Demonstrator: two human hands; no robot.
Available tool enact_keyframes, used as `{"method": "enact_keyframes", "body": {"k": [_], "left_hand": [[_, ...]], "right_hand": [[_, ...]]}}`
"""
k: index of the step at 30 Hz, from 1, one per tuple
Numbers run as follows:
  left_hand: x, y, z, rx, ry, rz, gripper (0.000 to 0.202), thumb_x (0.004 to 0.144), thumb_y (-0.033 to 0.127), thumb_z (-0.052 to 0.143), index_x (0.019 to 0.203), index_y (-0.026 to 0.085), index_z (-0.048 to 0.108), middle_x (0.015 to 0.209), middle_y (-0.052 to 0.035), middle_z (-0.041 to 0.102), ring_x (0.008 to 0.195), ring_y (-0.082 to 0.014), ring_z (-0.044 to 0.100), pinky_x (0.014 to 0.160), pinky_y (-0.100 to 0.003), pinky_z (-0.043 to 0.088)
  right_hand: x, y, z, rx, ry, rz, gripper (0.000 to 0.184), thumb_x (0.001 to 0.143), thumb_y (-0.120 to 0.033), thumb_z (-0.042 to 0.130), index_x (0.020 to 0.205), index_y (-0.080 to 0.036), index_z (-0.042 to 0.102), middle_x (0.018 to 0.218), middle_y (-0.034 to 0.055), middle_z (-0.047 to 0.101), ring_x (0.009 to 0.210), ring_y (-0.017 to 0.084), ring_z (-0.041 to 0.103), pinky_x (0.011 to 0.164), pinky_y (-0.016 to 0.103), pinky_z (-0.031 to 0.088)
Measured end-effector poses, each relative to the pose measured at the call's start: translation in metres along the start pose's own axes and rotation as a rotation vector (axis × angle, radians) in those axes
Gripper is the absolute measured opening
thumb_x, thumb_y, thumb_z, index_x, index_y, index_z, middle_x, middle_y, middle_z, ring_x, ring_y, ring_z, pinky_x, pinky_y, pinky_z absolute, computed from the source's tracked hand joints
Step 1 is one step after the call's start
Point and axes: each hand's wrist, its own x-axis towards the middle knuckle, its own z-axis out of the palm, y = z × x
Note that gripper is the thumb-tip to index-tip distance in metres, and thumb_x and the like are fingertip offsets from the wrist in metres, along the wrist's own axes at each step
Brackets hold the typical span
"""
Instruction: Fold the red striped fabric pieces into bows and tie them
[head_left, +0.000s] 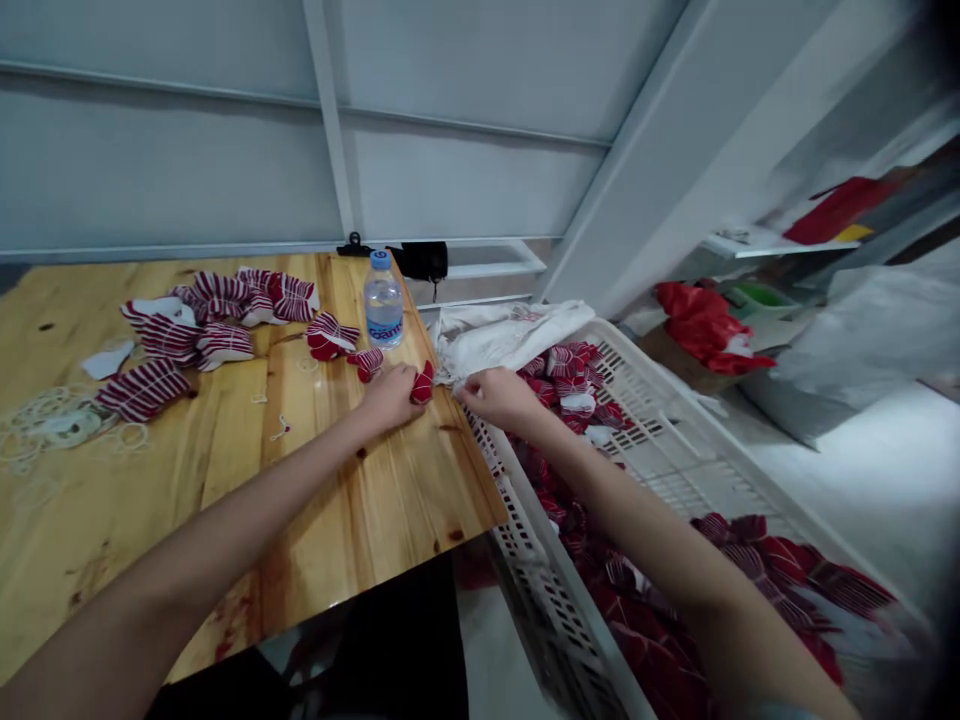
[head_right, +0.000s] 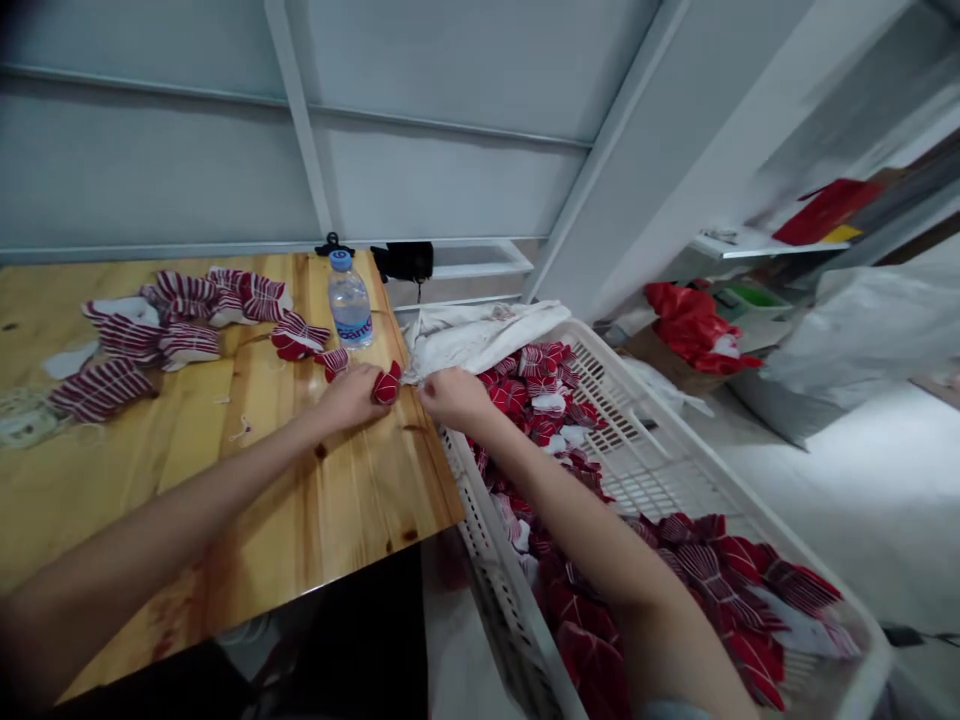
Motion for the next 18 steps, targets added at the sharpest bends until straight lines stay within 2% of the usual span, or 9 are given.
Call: {"method": "enact_keyframes", "body": {"k": [2,4,7,9,11,12,14,15,18], "left_hand": [[-0.003,0.004,-0.003,-0.005,0.025,-0.021,0.031,0.078,0.036,0.062,0.093,0.010,0.061,0.097,-0.0163,0.066,0.094,-0.0293,0.063,0.079,-0.039,0.047],[-0.006,0.011,-0.012,-0.020,0.069,-0.002,0.032,0.078,0.040,0.061,0.092,0.011,0.061,0.094,-0.0150,0.066,0.092,-0.0302,0.063,0.078,-0.040,0.049],[-0.008,0.031,-0.021,-0.098,0.216,0.176,0.047,0.075,0.040,0.065,0.113,0.014,0.056,0.111,-0.0133,0.064,0.106,-0.0307,0.060,0.092,-0.042,0.048],[-0.011,0.049,-0.022,-0.110,0.230,0.278,0.058,0.075,0.041,0.068,0.124,0.015,0.051,0.122,-0.0146,0.059,0.116,-0.0326,0.055,0.100,-0.045,0.044],[-0.015,0.065,-0.019,-0.124,0.241,0.357,0.072,0.075,0.044,0.069,0.135,0.015,0.042,0.134,-0.0178,0.052,0.126,-0.0348,0.048,0.106,-0.049,0.040],[-0.017,0.070,-0.016,-0.132,0.247,0.390,0.076,0.076,0.046,0.069,0.138,0.014,0.038,0.138,-0.0194,0.047,0.130,-0.0355,0.044,0.108,-0.050,0.039],[-0.022,0.074,-0.014,-0.130,0.242,0.440,0.071,0.081,0.046,0.065,0.139,0.015,0.037,0.144,-0.0207,0.040,0.135,-0.0358,0.039,0.110,-0.052,0.037],[-0.025,0.073,-0.013,-0.118,0.231,0.459,0.065,0.084,0.045,0.062,0.137,0.017,0.040,0.145,-0.0201,0.039,0.135,-0.0358,0.039,0.110,-0.053,0.037],[-0.037,0.060,-0.017,-0.055,0.201,0.473,0.045,0.088,0.040,0.056,0.128,0.020,0.050,0.148,-0.0179,0.035,0.135,-0.0360,0.038,0.108,-0.055,0.038]], "right_hand": [[-0.004,-0.006,0.013,0.262,0.020,0.030,0.022,0.086,-0.029,0.057,0.076,-0.015,0.070,0.076,0.0080,0.071,0.075,0.020,0.066,0.072,0.029,0.047],[-0.010,-0.014,0.024,0.682,0.011,0.082,0.019,0.085,-0.034,0.062,0.088,-0.016,0.068,0.080,0.0046,0.071,0.075,0.018,0.066,0.070,0.027,0.050],[-0.020,-0.016,0.028,1.273,-0.141,0.169,0.031,0.076,-0.041,0.071,0.096,-0.019,0.062,0.078,0.0009,0.069,0.069,0.015,0.067,0.063,0.027,0.055],[-0.028,0.003,0.021,1.403,-0.157,0.172,0.037,0.069,-0.040,0.077,0.096,-0.019,0.061,0.080,0.0011,0.069,0.067,0.015,0.067,0.060,0.026,0.055],[-0.041,0.043,0.008,1.314,-0.029,0.245,0.041,0.068,-0.039,0.078,0.099,-0.019,0.061,0.084,0.0030,0.071,0.067,0.015,0.067,0.055,0.024,0.053],[-0.048,0.070,0.001,1.191,0.131,0.354,0.041,0.068,-0.039,0.077,0.100,-0.019,0.060,0.084,0.0033,0.072,0.065,0.015,0.066,0.053,0.024,0.051],[-0.062,0.130,-0.011,0.765,0.460,0.607,0.042,0.069,-0.036,0.076,0.103,-0.020,0.059,0.084,0.0021,0.072,0.067,0.016,0.067,0.059,0.025,0.052],[-0.067,0.160,-0.015,0.514,0.566,0.755,0.041,0.068,-0.037,0.077,0.101,-0.019,0.061,0.086,0.0017,0.073,0.072,0.016,0.067,0.065,0.027,0.053],[-0.070,0.231,-0.008,0.347,0.585,0.925,0.028,0.076,-0.034,0.070,0.092,-0.010,0.068,0.085,0.0084,0.072,0.081,0.024,0.068,0.074,0.034,0.053]]}}
